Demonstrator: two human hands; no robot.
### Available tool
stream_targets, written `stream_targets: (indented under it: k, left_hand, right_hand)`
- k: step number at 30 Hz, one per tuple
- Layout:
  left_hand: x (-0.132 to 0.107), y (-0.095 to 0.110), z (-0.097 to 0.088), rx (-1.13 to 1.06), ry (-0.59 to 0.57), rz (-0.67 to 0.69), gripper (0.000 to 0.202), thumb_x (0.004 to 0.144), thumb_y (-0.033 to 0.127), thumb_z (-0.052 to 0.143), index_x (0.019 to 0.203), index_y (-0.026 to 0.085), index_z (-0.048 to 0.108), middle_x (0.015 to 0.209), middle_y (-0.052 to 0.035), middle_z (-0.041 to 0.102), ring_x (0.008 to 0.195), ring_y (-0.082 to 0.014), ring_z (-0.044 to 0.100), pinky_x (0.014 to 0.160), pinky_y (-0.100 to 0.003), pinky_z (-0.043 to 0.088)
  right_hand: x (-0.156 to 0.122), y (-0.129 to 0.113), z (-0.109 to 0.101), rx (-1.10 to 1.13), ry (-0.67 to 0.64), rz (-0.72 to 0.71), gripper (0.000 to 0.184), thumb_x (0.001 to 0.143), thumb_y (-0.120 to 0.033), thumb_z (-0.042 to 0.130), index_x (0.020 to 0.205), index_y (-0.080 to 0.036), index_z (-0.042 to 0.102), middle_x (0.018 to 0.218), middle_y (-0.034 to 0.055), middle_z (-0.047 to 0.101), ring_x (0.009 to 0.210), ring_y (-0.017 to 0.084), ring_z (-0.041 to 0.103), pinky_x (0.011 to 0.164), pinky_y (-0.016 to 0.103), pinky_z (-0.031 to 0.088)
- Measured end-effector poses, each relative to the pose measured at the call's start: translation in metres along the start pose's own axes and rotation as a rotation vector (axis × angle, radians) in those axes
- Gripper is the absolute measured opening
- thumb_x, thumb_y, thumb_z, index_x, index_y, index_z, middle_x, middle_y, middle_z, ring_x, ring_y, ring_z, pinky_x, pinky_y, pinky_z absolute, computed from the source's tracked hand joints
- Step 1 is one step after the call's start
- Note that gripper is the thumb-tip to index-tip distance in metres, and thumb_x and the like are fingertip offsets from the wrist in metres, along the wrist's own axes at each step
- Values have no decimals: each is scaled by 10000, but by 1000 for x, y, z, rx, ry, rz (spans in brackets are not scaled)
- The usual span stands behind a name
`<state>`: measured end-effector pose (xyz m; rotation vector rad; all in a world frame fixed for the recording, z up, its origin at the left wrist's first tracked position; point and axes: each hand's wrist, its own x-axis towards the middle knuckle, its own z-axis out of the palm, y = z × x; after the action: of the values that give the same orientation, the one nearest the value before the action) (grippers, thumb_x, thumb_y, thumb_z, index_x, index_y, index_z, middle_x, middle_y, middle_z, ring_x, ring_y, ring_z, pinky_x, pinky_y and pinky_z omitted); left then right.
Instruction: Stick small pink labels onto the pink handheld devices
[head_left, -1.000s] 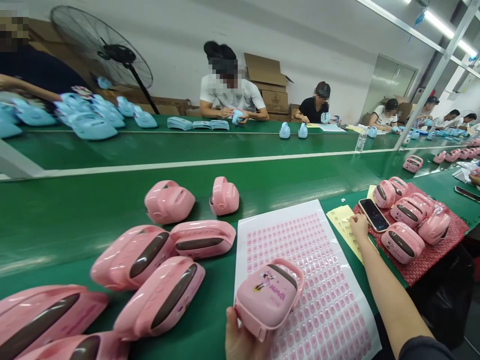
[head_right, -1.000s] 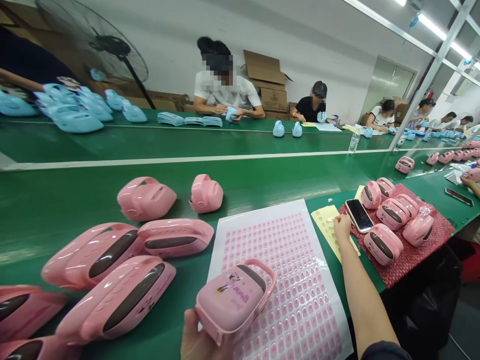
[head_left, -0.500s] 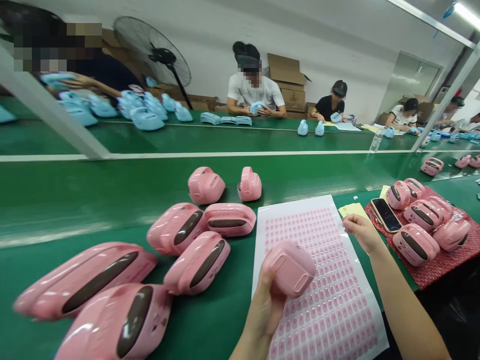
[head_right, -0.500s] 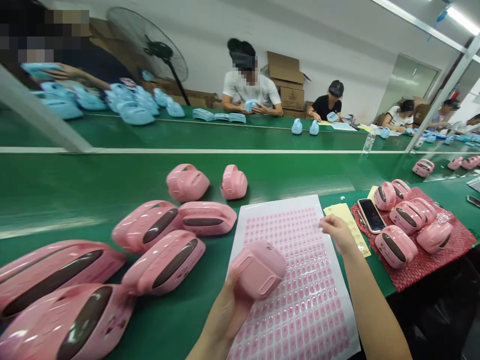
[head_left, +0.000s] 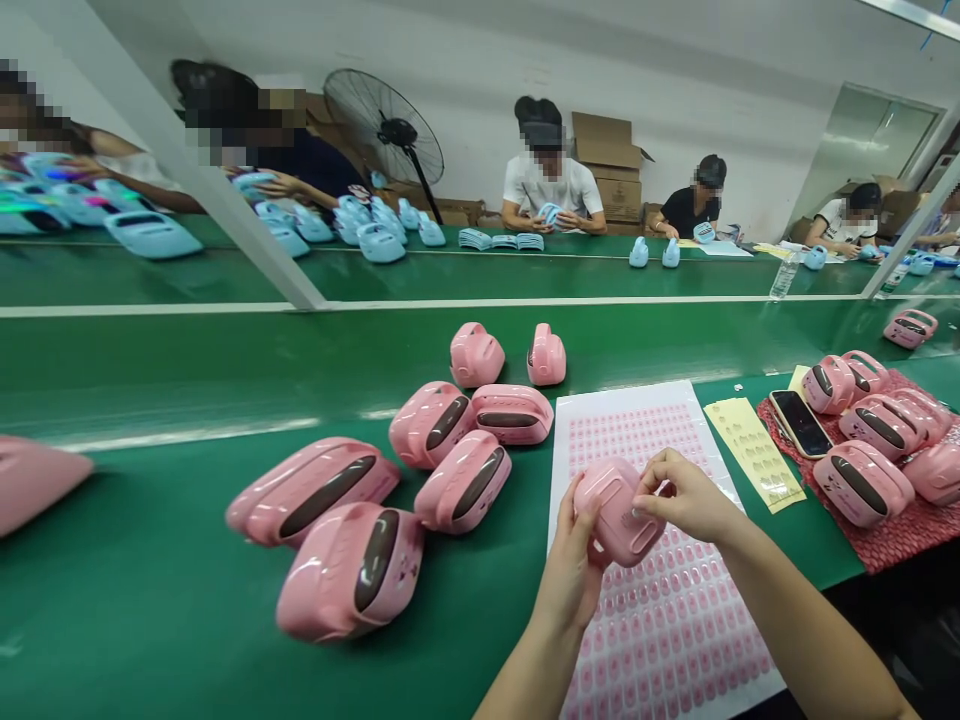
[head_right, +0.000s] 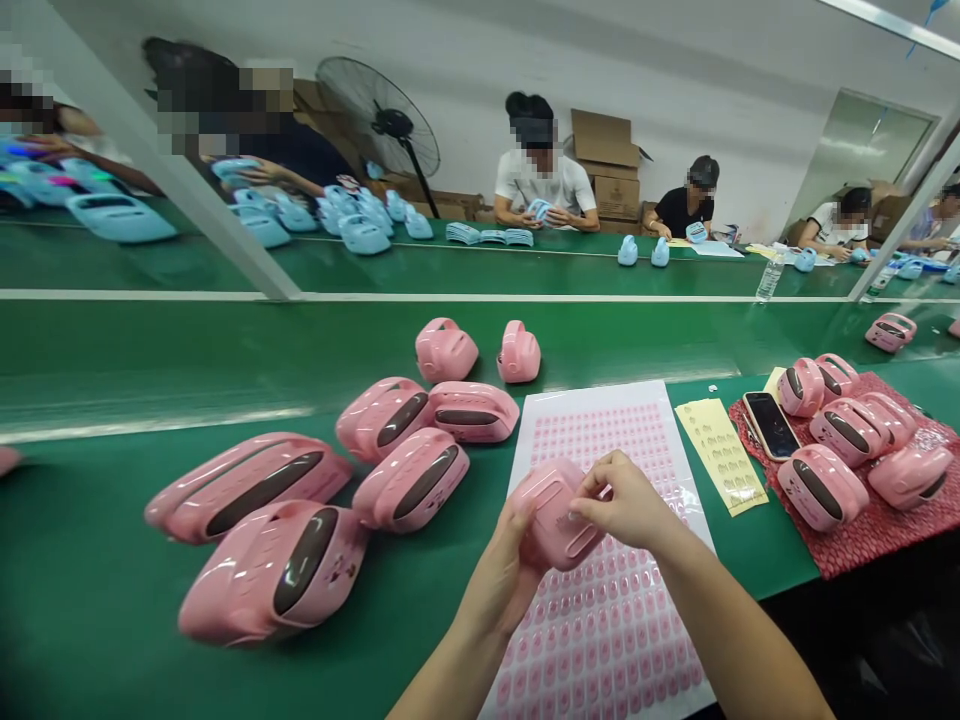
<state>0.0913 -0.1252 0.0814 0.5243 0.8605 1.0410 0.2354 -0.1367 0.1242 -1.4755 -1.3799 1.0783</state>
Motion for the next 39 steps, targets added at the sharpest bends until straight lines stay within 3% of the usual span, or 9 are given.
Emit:
stream_targets:
  k: [6, 12, 16, 21, 26, 33, 36, 39]
  left_hand:
    - [-2, 1, 2, -9, -5, 7, 625, 610, 488, 739, 1162, 288, 526, 1236, -63, 528, 960, -246, 580, 640, -288, 501]
    - [-1, -2, 2, -17, 58, -3, 502, 670, 456, 714, 1101, 273, 532, 1053, -38, 594, 798, -178, 586, 544, -245, 479]
    - [-2, -3, 6, -44, 97, 17, 502, 652, 472, 717, 1076, 261, 550, 954, -27, 606, 783, -180, 582, 524, -226, 461]
    - [-2, -6, 12, 31, 128, 89, 616, 600, 505, 731, 1144, 316, 512, 1127, -41, 549, 906, -225, 577, 616, -295, 494]
    - [2, -9, 12, 57, 146, 97, 623, 610, 516, 719, 1165, 348, 492, 1117, -38, 543, 919, -232, 575, 653, -322, 499]
    - [2, -9, 15, 80, 178, 178, 721, 565, 494, 759, 1199, 338, 453, 1201, -44, 497, 1119, -275, 487, 809, -345, 475]
    - [5, -10, 15, 129, 180, 261, 740, 581, 458, 766, 1225, 333, 424, 1197, -37, 493, 1184, -264, 435, 911, -332, 413]
    - [8, -10, 14, 149, 181, 275, 759, 583, 485, 755, 1239, 330, 407, 1179, -42, 491, 1173, -279, 440, 902, -342, 418]
  right_hand:
    - [-5, -2, 8, -109, 78, -62, 120, 659, -161, 658, 593, -190, 562, 778, 2, 456, 723, 148, 501, 676, 321, 478]
    - [-11, 17, 28, -313, 279, -422, 129, 783, -166, 509, 681, -201, 580, 914, 90, 517, 821, 210, 514, 701, 383, 488]
    - [-15, 30, 33, -206, 287, -534, 160, 822, -235, 515, 704, -226, 623, 911, 89, 539, 791, 202, 540, 646, 361, 509]
    - [-15, 36, 25, -29, 366, -417, 79, 764, -260, 618, 701, -227, 650, 906, 71, 551, 827, 197, 563, 671, 345, 523]
    - [-10, 31, 14, 29, 269, -261, 70, 733, -232, 621, 770, -235, 681, 915, 51, 568, 785, 168, 569, 709, 338, 517]
    - [-4, 21, 14, -31, 280, -91, 94, 686, -166, 632, 614, -201, 584, 798, 25, 539, 773, 168, 552, 677, 317, 508]
    - [-1, 23, 21, -113, 331, -123, 120, 709, -133, 584, 618, -203, 549, 795, 33, 514, 753, 171, 539, 634, 317, 509]
    - [-3, 32, 28, -209, 396, -322, 137, 764, -132, 523, 654, -203, 562, 820, 61, 512, 771, 185, 537, 643, 337, 510]
